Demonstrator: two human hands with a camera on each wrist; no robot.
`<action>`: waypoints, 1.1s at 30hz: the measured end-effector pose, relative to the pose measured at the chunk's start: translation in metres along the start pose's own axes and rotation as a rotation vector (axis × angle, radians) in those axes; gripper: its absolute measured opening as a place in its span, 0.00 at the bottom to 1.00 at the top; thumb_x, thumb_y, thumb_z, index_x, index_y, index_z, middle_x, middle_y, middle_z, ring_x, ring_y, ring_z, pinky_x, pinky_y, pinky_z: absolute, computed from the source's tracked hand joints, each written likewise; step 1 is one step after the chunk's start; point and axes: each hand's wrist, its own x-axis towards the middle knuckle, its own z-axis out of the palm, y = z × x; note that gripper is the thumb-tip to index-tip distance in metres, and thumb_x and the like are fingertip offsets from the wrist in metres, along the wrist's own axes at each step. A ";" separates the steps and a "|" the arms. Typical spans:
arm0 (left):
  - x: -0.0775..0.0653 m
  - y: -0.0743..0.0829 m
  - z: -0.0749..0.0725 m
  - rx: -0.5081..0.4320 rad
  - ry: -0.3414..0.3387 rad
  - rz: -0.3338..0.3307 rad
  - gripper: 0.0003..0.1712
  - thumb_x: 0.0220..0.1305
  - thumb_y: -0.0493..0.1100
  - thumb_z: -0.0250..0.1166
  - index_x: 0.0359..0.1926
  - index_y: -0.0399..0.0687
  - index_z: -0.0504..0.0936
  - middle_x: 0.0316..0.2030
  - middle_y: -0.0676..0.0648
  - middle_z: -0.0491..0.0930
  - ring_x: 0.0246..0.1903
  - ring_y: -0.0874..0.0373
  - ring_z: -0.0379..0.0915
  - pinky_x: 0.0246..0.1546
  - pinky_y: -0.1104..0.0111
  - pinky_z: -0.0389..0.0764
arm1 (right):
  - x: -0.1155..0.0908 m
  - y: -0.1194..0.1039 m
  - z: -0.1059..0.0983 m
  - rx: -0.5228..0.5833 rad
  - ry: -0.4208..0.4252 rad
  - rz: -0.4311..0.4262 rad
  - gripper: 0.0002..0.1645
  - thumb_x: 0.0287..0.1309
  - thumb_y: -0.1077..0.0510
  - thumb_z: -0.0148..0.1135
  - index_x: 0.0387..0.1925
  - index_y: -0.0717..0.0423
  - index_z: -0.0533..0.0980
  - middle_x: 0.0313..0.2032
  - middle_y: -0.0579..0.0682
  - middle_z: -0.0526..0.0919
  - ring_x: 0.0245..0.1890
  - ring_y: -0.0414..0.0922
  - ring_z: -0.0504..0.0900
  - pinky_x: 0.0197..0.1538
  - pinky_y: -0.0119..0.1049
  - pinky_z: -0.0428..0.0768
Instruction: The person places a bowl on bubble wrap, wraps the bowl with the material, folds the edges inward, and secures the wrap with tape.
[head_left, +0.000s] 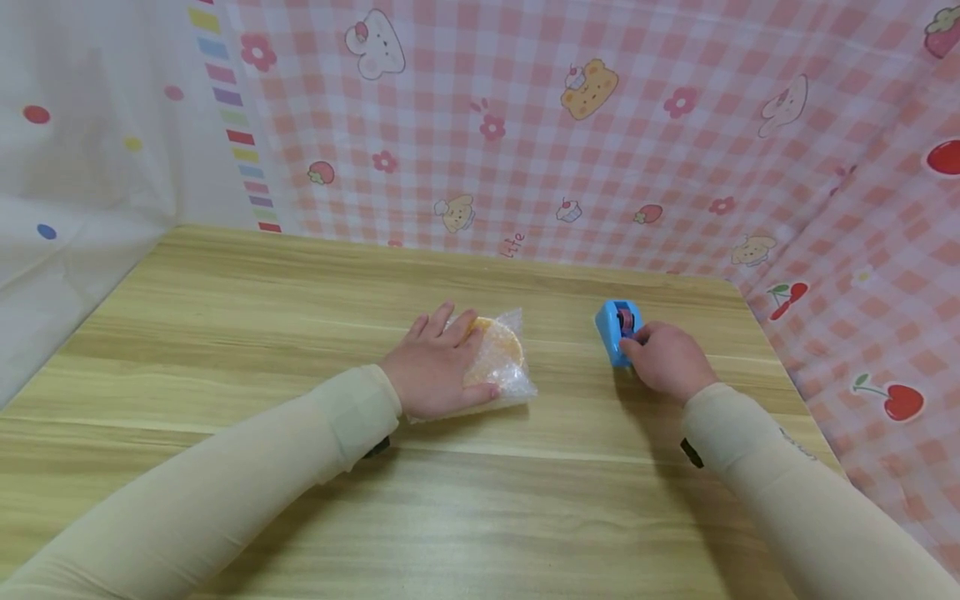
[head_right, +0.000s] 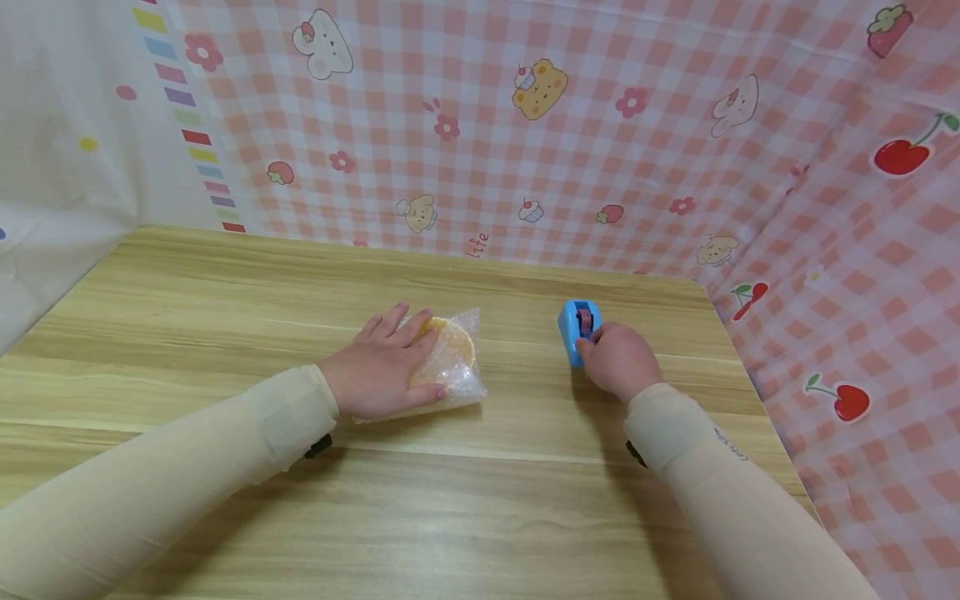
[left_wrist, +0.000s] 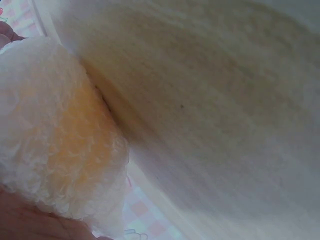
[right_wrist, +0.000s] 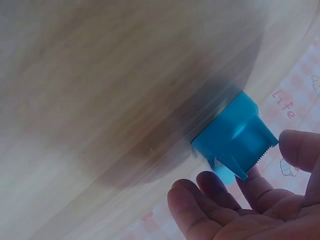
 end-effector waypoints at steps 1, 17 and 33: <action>0.000 0.000 0.000 0.001 0.001 0.001 0.57 0.73 0.79 0.45 0.85 0.44 0.51 0.86 0.42 0.42 0.85 0.38 0.28 0.83 0.41 0.42 | 0.000 0.000 0.000 0.006 -0.006 0.007 0.35 0.81 0.42 0.46 0.67 0.69 0.72 0.54 0.64 0.82 0.49 0.57 0.79 0.55 0.53 0.82; 0.000 0.001 0.000 0.010 0.003 -0.005 0.57 0.73 0.79 0.45 0.84 0.44 0.51 0.86 0.42 0.42 0.85 0.38 0.29 0.83 0.41 0.42 | 0.005 0.000 -0.002 0.061 0.015 0.040 0.28 0.81 0.45 0.45 0.59 0.66 0.76 0.46 0.60 0.82 0.45 0.54 0.78 0.45 0.43 0.79; -0.001 0.001 -0.001 0.004 0.003 -0.004 0.57 0.73 0.79 0.45 0.84 0.44 0.51 0.86 0.42 0.41 0.85 0.38 0.29 0.83 0.41 0.42 | 0.004 -0.002 -0.003 0.103 0.020 0.051 0.23 0.80 0.46 0.47 0.52 0.63 0.76 0.44 0.59 0.80 0.44 0.53 0.77 0.42 0.39 0.77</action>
